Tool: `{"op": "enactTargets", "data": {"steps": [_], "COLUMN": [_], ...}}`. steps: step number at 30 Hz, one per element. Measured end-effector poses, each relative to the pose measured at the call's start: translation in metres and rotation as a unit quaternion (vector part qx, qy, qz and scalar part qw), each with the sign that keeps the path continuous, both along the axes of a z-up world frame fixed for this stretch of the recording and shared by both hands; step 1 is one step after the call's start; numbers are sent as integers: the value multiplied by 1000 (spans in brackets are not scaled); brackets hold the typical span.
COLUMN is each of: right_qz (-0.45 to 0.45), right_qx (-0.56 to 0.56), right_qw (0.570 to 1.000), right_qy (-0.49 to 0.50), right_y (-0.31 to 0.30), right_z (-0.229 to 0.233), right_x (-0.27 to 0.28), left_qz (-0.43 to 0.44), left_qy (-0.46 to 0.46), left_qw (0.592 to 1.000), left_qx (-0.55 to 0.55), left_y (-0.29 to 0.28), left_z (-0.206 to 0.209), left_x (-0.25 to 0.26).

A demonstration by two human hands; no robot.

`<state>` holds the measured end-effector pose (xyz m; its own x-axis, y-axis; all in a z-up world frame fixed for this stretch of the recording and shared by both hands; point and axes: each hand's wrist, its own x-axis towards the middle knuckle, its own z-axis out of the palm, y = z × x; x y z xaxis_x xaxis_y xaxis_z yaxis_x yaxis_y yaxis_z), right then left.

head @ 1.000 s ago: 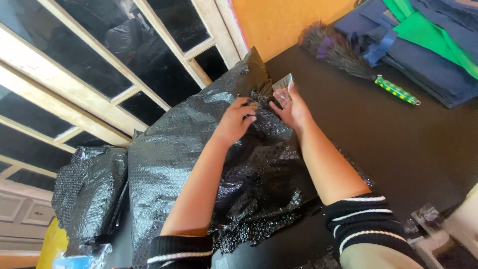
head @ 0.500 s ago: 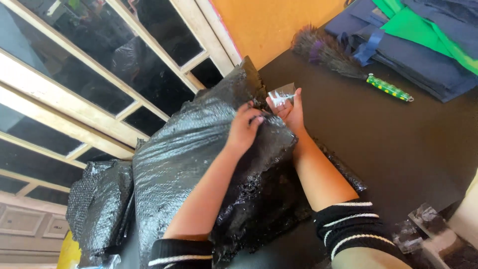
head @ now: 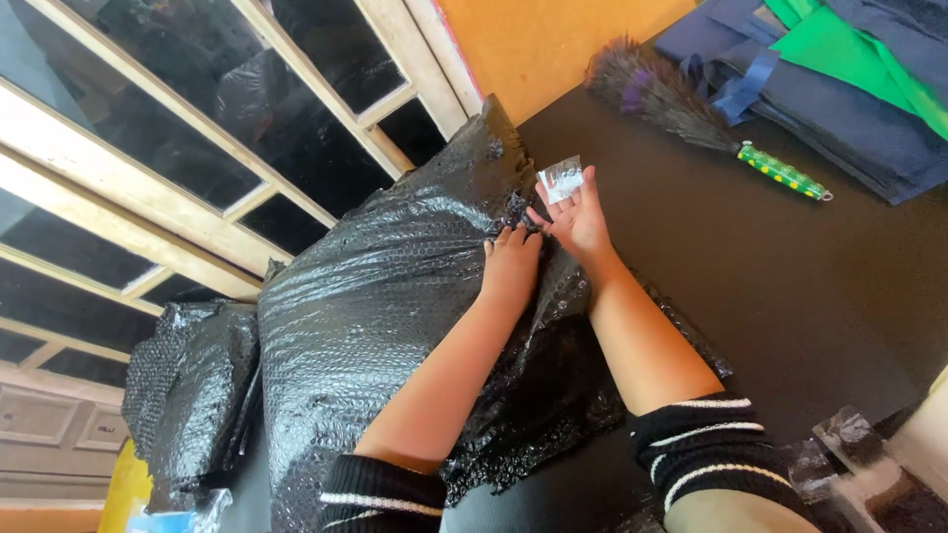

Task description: The person is wrapping an object in black bubble wrap and securing it with numerous small strips of clear tape pulled from a dispenser.

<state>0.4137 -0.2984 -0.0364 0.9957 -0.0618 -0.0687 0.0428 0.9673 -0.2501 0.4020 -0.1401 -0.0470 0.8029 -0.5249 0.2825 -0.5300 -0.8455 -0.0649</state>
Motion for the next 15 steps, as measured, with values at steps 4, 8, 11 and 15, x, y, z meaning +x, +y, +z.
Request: {"op": "enactTargets", "data": {"steps": [4,8,11,15], "right_qz": [-33,-148,-210,-273], "right_qx": [-96,-246,-404,-541], "right_qw": [995,956,889,795], "right_qy": [24,65,49,12], "right_y": [6,16,22,29], "right_z": [7,27,45,74], "right_x": [10,11,-5,-21], "left_qz": [-6,26,39,46], "left_qy": [-10,-12,-12,18], "left_qw": [999,998,998,997], "left_qx": [31,51,52,64], "left_y": [-10,-29,-37,-40], "left_z": [-13,-11,-27,-26], "left_x": [13,6,9,10]}}
